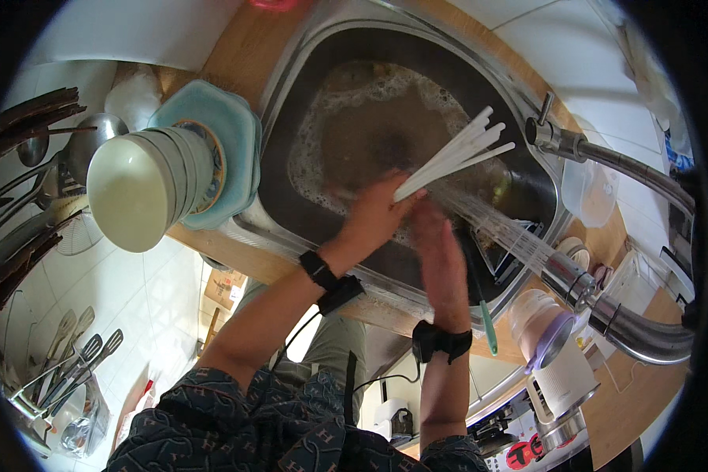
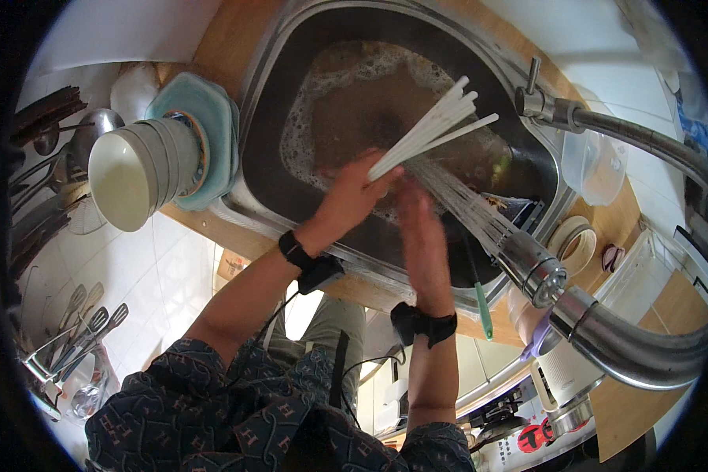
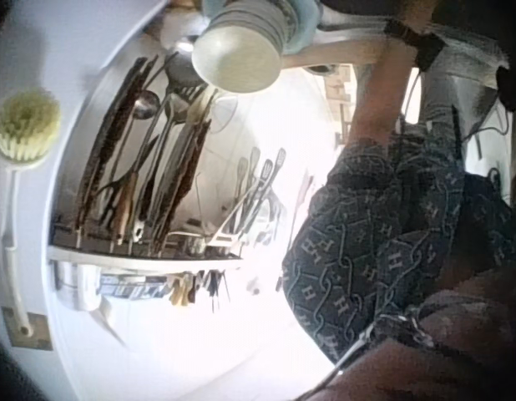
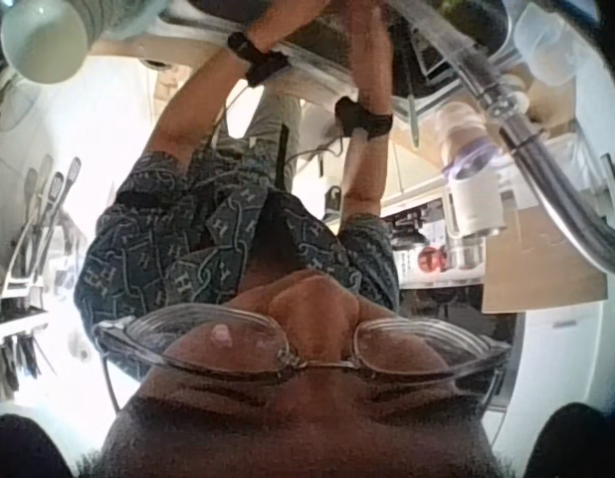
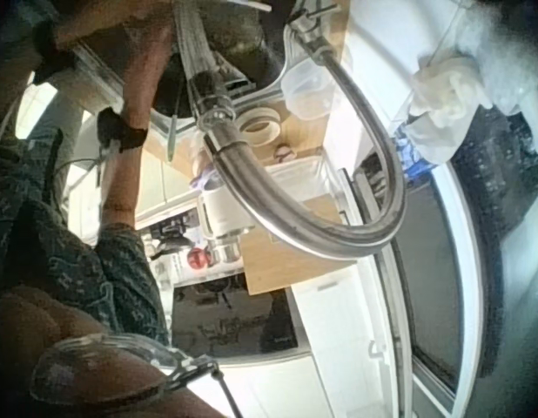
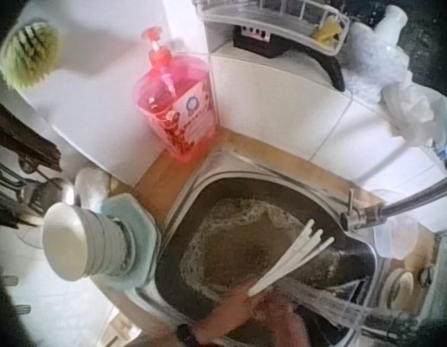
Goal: The person washes white chopsticks and spoons in a kitchen sink using running water and dish soap. They rinse the items under the faucet, place the chopsticks in a utensil holder, and continue washing spoons.
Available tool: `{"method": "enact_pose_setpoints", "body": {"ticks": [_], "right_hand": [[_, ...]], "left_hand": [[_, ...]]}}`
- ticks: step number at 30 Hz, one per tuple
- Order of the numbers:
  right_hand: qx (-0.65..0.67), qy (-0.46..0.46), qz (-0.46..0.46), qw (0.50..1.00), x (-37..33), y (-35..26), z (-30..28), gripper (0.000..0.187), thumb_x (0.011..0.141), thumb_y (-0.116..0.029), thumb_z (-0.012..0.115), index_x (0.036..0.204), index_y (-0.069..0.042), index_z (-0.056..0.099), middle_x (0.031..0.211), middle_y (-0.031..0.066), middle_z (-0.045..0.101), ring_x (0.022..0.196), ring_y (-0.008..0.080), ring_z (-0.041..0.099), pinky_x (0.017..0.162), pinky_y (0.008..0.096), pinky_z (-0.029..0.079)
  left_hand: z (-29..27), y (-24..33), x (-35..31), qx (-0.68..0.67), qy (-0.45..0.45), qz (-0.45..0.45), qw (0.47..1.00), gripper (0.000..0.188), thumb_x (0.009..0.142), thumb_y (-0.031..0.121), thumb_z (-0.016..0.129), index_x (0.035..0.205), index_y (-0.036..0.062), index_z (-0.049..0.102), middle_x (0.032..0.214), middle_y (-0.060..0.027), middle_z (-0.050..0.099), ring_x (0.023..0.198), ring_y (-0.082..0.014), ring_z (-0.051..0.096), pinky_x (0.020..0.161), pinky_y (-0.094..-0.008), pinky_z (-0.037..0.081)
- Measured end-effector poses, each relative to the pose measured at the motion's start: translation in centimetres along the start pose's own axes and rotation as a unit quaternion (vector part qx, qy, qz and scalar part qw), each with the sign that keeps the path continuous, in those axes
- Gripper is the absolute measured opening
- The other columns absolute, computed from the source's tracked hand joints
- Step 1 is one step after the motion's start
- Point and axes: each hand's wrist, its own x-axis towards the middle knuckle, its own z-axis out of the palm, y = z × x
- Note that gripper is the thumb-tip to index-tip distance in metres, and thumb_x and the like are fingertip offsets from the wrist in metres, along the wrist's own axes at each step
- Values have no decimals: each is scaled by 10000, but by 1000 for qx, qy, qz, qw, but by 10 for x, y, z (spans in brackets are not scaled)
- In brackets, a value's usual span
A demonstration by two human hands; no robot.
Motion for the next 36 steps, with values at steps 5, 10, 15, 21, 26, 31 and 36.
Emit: {"method": "enact_pose_setpoints", "body": {"ticks": [5, 10, 15, 21, 26, 31, 36], "right_hand": [[71, 11, -243, 967, 24, -64, -19, 602, 1098, -402, 401, 1533, 12, 352, 1564, 192, 404, 1427, 303, 435, 1210, 457, 319], [-125, 45, -220, 966, 37, -73, 7, 517, 1101, -364, 434, 1441, 20, 503, 1370, 198, 601, 1300, 282, 564, 1141, 426, 415], [-257, 27, -259, 931, 31, -65, 20, 411, 1105, -277, 448, 1384, -5, 579, 1409, 150, 592, 1284, 229, 569, 1094, 366, 436], [-440, -40, -290, 849, 31, -58, 15, 479, 1111, -307, 407, 1486, -18, 478, 1555, 137, 460, 1440, 263, 412, 1197, 395, 290], [-225, 72, -286, 929, 26, -52, -2, 583, 1092, -375, 397, 1554, -22, 363, 1614, 158, 364, 1510, 290, 313, 1249, 422, 206], [-197, 58, -351, 914, 12, -57, 5, 574, 1087, -356, 416, 1544, -12, 385, 1597, 154, 394, 1491, 282, 347, 1243, 439, 218], [-332, -38, -239, 912, 9, -60, 19, 561, 1100, -328, 362, 1568, -19, 349, 1570, 165, 436, 1467, 252, 379, 1222, 388, 231]], "left_hand": [[-25, -7, -2, 56, -106, 5, 993, 288, 974, 311, 705, 1130, 70, 727, 840, -122, 711, 709, -144, 644, 652, -337, 505], [-24, -5, 3, 186, -156, 4, 970, 284, 899, 341, 770, 1019, 84, 786, 807, -147, 738, 736, -225, 731, 654, -348, 532], [-19, 2, 10, 149, -178, -63, 971, 275, 873, 328, 774, 986, 78, 786, 789, -163, 732, 732, -297, 732, 650, -381, 536], [-12, 7, 15, 141, -184, 25, 972, 298, 881, 333, 779, 967, 48, 778, 752, -145, 729, 698, -213, 723, 641, -346, 520], [0, 9, 19, 52, -208, -36, 976, 279, 875, 281, 805, 912, 8, 758, 715, -89, 714, 740, -111, 693, 665, -322, 517], [13, 12, 22, -95, -197, -4, 976, 217, 861, 174, 823, 922, -16, 736, 777, -60, 727, 827, -83, 672, 714, -299, 524], [20, 20, 20, -99, -210, -31, 972, 218, 871, 142, 815, 922, -37, 702, 867, -62, 741, 881, -82, 663, 758, -294, 528]]}}
